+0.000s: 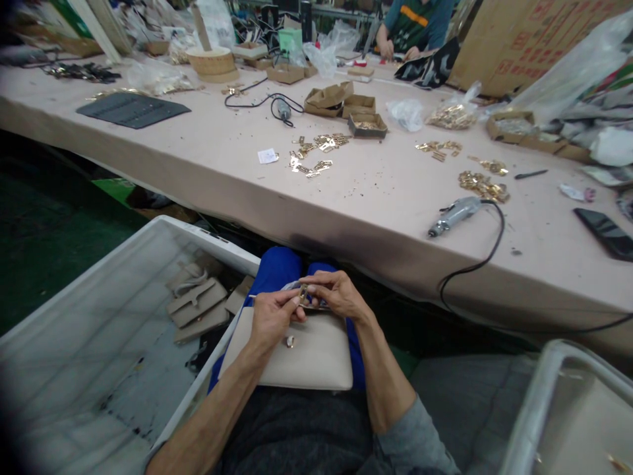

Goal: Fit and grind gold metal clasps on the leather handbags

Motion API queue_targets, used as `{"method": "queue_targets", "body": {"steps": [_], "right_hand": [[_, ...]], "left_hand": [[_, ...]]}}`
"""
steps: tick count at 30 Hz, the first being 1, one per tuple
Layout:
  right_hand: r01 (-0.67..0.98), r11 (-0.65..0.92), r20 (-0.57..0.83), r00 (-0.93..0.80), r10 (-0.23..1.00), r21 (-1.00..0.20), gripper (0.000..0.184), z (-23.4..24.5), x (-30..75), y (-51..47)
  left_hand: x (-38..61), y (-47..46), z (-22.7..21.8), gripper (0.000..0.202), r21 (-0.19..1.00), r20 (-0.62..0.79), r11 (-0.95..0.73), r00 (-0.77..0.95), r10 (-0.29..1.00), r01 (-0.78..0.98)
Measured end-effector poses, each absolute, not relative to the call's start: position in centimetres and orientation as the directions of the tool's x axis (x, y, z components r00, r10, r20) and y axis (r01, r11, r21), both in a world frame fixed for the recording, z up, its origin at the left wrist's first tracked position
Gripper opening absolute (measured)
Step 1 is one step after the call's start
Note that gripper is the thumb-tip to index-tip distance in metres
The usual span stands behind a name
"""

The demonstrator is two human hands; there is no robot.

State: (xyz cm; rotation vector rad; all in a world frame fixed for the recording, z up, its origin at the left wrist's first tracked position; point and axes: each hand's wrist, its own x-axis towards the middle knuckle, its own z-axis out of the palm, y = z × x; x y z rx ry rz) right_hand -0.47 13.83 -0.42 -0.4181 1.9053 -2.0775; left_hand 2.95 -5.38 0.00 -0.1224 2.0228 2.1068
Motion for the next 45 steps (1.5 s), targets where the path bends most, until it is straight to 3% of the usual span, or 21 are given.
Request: {"method": "queue_targets", "body": {"steps": [15, 23, 26, 39, 45], "right_hand": [[0.032, -0.153, 0.046, -0.874, -0.485, -0.988, 0.032, -0.7, -1.4, 13.8], [0.108, -0.185, -0.004, -0.872, -0.489, -0.977, 0.047, -1.4, -1.3, 14.0], [0.115, -0.180, -0.007, -0.858, -0.514, -0.977, 0.043, -1.3, -1.4, 14.0], [0.162, -0.187, -0.048, -0.865, -0.499, -0.969, 0.037, -1.9, -1.9, 13.8], [0.058, -0.130, 0.005, -0.899, -0.439, -0.990, 0.037, -0.8, -1.2, 13.5]], "left_hand": [[3.2, -5.2, -0.1, 0.030, 0.980, -0.188, -0.052, -0.978, 0.088, -0.193], [2.9, -5.2, -0.2, 0.031, 0.976, -0.216, -0.014, -0.974, 0.068, -0.218], [2.9, -5.2, -0.3, 0.031, 0.978, -0.207, 0.004, -0.975, 0.083, -0.207], [2.8, -4.9, -0.5, 0.034, 0.963, -0.268, 0.003, -0.962, 0.040, -0.269], [2.9, -4.9, -0.5, 0.030, 0.974, -0.226, 0.038, -0.973, 0.047, -0.224]]}}
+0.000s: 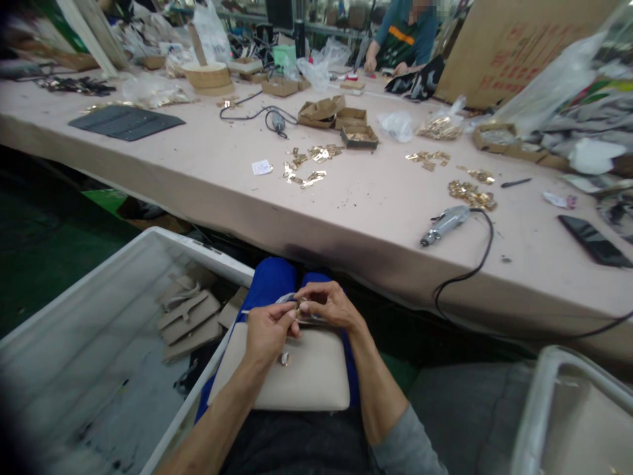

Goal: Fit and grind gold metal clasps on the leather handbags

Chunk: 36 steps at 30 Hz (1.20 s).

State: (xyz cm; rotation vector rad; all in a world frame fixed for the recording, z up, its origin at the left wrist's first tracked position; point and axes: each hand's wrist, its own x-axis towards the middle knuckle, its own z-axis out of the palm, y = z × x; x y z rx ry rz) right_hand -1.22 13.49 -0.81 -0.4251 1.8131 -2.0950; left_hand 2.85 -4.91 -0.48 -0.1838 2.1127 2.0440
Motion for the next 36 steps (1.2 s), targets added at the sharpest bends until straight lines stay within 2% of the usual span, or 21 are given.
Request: {"method": "queue_targets", "body": {"steps": [3, 6, 8, 13, 16, 18, 20, 23, 25, 27, 29, 32, 36], "right_hand": [[-0.090, -0.011, 0.088, -0.929, -0.360, -0.996, 0.033, 0.0, -0.9, 13.2], [-0.187, 0.055, 0.159, -0.929, -0.333, -0.981, 0.031, 0.5, -1.1, 13.1], [-0.211, 0.055, 0.181, -0.925, -0.334, -0.976, 0.030, 0.8, -1.2, 13.1], [-0.217, 0.106, 0.177, -0.937, -0.301, -0.970, 0.023, 1.1, -0.9, 12.4], [-0.214, 0.227, 0.149, -0.950, -0.274, -0.950, 0.017, 2.2, -0.5, 12.6], [-0.264, 0.361, 0.223, -0.963, -0.152, -0.895, 0.019, 3.9, -0.3, 14.0], [-0.272, 0.492, 0.350, -0.934, 0.072, -0.827, 0.025, 6.4, -0.5, 16.7], [-0.104, 0.665, 0.494, -0.756, 0.430, -0.739, 0.035, 10.3, -1.9, 22.6], [0.146, 0.753, 0.527, -0.629, 0.571, -0.642, 0.036, 12.2, -3.6, 26.8], [0.408, 0.722, 0.459, -0.573, 0.679, -0.559, 0.040, 13.1, -5.7, 30.2], [0.552, 0.632, 0.331, -0.550, 0.767, -0.544, 0.047, 13.3, -7.8, 32.6], [0.587, 0.536, 0.223, -0.522, 0.824, -0.606, 0.050, 12.7, -9.9, 34.6], [0.509, 0.413, 0.162, -0.466, 0.870, -0.755, 0.050, 11.9, -10.5, 35.9]], "left_hand": [[2.8, -5.0, -0.8, 0.038, 0.978, -0.197, 0.082, -0.976, 0.091, -0.190], [2.3, -5.1, -1.1, 0.053, 0.973, -0.230, 0.076, -0.955, 0.188, -0.219], [2.1, -5.2, -1.1, 0.057, 0.971, -0.233, 0.096, -0.951, 0.205, -0.218], [2.1, -5.2, -0.5, 0.054, 0.973, -0.211, 0.129, -0.964, 0.161, -0.192], [2.1, -5.3, -0.7, 0.054, 0.970, -0.229, 0.117, -0.960, 0.158, -0.212], [2.2, -5.3, -0.9, 0.055, 0.967, -0.245, 0.114, -0.956, 0.164, -0.228], [2.4, -5.4, -1.1, 0.056, 0.967, -0.245, 0.112, -0.956, 0.159, -0.229], [2.7, -5.4, -1.0, 0.054, 0.973, -0.227, 0.079, -0.963, 0.143, -0.217], [2.8, -5.4, -0.9, 0.051, 0.973, -0.230, 0.043, -0.963, 0.136, -0.227], [2.7, -5.4, -0.9, 0.052, 0.970, -0.242, 0.029, -0.959, 0.145, -0.241], [2.6, -5.5, -1.1, 0.056, 0.968, -0.250, 0.042, -0.953, 0.170, -0.247], [2.6, -5.5, -1.3, 0.058, 0.968, -0.249, 0.062, -0.955, 0.159, -0.242], [3.0, -5.3, -1.1, 0.056, 0.975, -0.220, 0.041, -0.971, 0.097, -0.217]]}}
